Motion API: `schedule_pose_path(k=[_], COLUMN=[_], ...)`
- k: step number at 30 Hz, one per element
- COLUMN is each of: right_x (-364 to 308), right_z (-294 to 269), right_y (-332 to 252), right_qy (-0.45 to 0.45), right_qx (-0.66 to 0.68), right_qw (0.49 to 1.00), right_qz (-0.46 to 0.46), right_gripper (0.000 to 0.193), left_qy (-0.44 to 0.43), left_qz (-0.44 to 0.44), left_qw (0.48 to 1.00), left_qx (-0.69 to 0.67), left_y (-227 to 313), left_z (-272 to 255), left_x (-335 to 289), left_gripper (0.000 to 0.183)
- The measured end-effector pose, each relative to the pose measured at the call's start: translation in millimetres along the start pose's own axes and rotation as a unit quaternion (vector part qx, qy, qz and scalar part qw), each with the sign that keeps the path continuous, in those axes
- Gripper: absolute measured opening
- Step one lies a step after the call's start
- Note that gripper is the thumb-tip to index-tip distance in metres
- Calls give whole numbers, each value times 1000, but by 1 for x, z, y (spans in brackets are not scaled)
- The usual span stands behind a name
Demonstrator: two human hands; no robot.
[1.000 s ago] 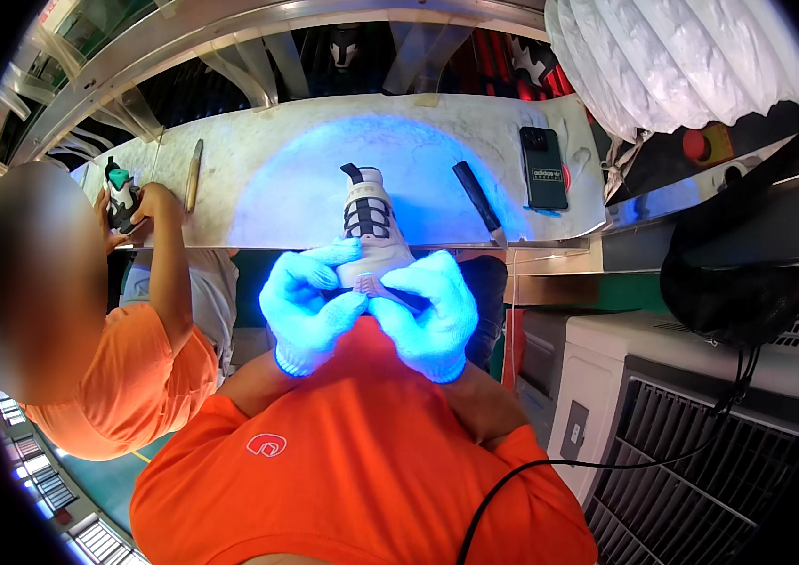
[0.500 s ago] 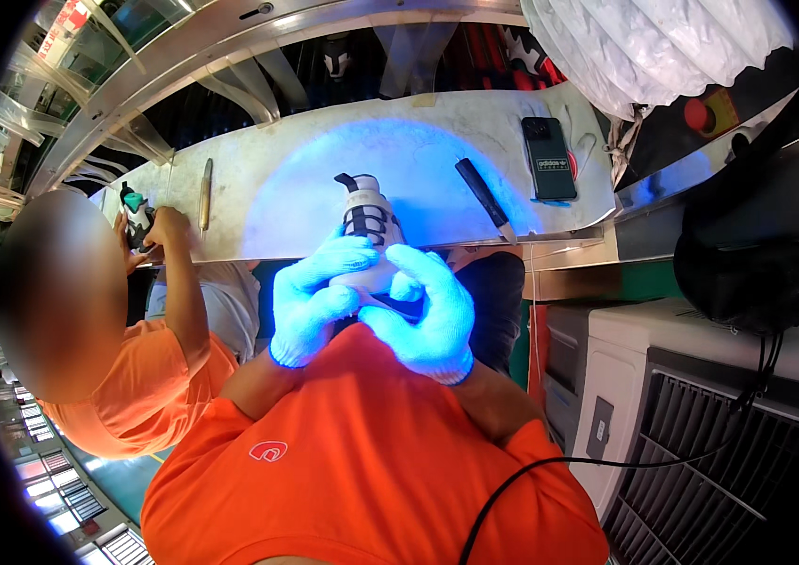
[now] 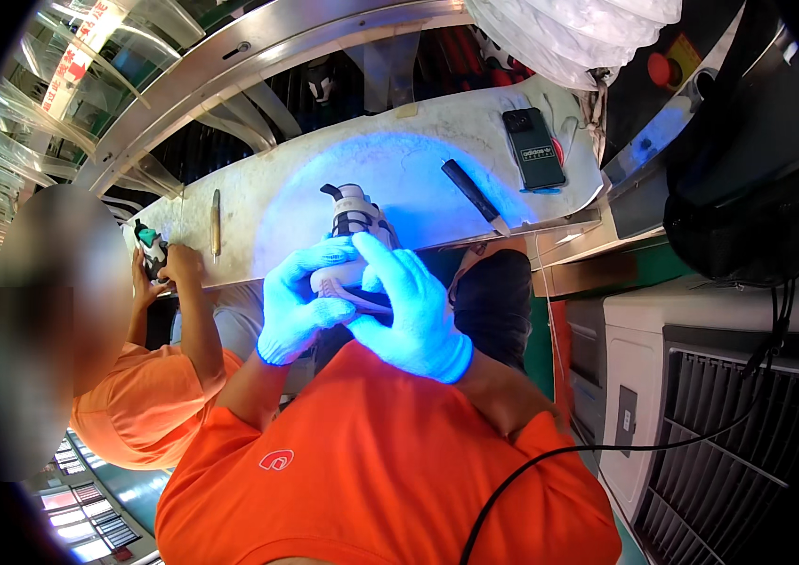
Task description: The person assembles a sneaker by hand, pressing the sole onto the upper part of the shoe. They repeatedly squeeze and adjust the shoe to ensure the components are properly aligned and attached. The person handles the shoe with gloved hands, rotating it to work on different sections of the sole.
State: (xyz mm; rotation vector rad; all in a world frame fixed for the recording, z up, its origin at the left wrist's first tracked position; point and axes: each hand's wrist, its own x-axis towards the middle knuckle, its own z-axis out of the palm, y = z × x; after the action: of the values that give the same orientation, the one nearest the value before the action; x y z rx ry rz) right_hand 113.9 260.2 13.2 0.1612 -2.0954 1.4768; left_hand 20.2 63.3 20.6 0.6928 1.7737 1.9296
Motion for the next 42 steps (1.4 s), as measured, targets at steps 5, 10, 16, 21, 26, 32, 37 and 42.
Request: schedule_pose_path(k=[5, 10, 16, 21, 26, 32, 37, 42], right_x=[1, 5, 11, 21, 24, 28, 28, 30], right_z=[0, -3, 3, 4, 9, 20, 34, 42], right_y=[1, 9, 21, 24, 28, 31, 25, 28], right_qy=[-2, -11, -2, -13, -18, -15, -41, -37], right_qx=[-23, -46, -32, -30, -31, -26, -10, -1], right_qw=[999, 999, 999, 999, 998, 997, 998, 999], right_qz=[30, -1, -29, -41, -46, -65, -41, -38], right_gripper=[88, 85, 80, 81, 78, 76, 74, 74], left_qy=[2, -18, -36, -42, -30, -27, 4, 36], left_qz=[12, 22, 13, 23, -18, -9, -49, -86], left_qw=[999, 995, 995, 995, 999, 1000, 997, 996], left_qx=[50, 95, 90, 93, 38, 11, -62, 15], left_y=[4, 6, 4, 1, 1, -2, 17, 21], left_z=[1, -4, -16, -25, -31, -37, -25, -23], left_x=[2, 3, 7, 8, 8, 6, 4, 2], left_gripper=[69, 71, 73, 71, 70, 65, 55, 48])
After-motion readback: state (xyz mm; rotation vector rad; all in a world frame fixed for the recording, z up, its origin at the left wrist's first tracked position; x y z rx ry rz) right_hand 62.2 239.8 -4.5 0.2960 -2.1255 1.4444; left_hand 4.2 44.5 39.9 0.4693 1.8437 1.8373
